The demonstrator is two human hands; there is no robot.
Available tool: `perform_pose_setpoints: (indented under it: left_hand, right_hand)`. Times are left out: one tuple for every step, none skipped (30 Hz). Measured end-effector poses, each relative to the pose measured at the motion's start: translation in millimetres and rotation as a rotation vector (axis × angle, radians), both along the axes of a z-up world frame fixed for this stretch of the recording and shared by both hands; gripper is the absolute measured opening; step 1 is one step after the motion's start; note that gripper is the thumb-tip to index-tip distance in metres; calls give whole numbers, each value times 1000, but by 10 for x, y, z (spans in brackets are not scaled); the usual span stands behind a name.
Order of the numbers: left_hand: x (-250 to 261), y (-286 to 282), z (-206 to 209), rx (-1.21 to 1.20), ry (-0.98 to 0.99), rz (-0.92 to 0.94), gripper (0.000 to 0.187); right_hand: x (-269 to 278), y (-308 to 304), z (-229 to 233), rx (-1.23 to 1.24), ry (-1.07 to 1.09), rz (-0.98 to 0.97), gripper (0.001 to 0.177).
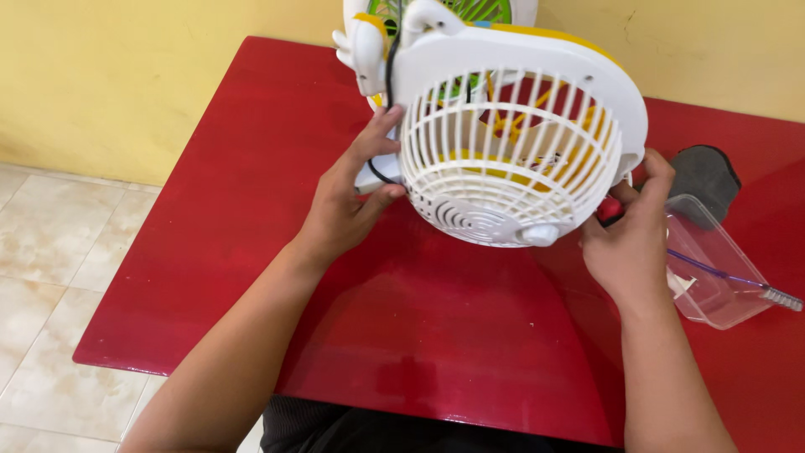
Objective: The person assembles a small electric fan on a red table using a screwdriver. They attach the front grille to the fan body, then secure it by tightening multiple screws around the perimeter.
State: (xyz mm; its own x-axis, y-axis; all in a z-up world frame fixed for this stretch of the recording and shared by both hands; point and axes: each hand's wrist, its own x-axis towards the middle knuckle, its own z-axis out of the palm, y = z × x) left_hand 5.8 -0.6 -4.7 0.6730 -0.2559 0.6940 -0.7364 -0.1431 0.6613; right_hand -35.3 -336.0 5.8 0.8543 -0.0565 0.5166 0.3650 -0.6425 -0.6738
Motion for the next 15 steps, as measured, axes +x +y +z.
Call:
perform_pose_setpoints:
  left_hand:
    - [22,8,-25,-14,49,22,55]
    - [23,28,-68,-26,105,46,62]
    - [38,33,-113,-105,99,-7,55]
    - [109,10,-138,-187,81,-66,48]
    - [177,3,-158,-268,64,-127,41]
    - [215,24,-186,-265,48,-107,42]
    - [255,44,-209,-262,31,-87,43]
    - [276,57,-238,-257,20,-74,44]
    - [265,81,-269,-252,44,-56,44]
    - [282,101,-267,-249,55,-42,43]
    - [305,110,-257,-246,65,-28,43]
    - [308,112,-259,-244,84,-20,43]
    - [308,116,-259,-242,102,-12,43]
    - [302,125,-259,-239,122,-1,44]
    - [295,128,-259,-286,168,-43,45]
  right_hand:
    - [-15,12,13,17,36,-28,76]
    - [-47,40,7,12,-9,2,74]
    - [-77,66,1,8,-54,31,73]
    - [-75,69,25,0,-109,56,71]
    - [-63,76,46,-23,-156,84,70]
    - [-61,103,48,-43,-198,118,70]
    - [-65,122,49,-64,-239,153,69]
    - [-92,134,37,-1,-218,175,68]
    - [-116,155,19,62,-197,196,68]
    - [-105,168,25,120,-190,216,68]
    - [-100,186,27,181,-164,200,70]
    - [-108,212,17,242,-131,189,72]
    - [-119,228,12,303,-98,179,75]
    - [-126,241,11,270,-74,144,71]
    - [-130,257,10,238,-51,109,67]
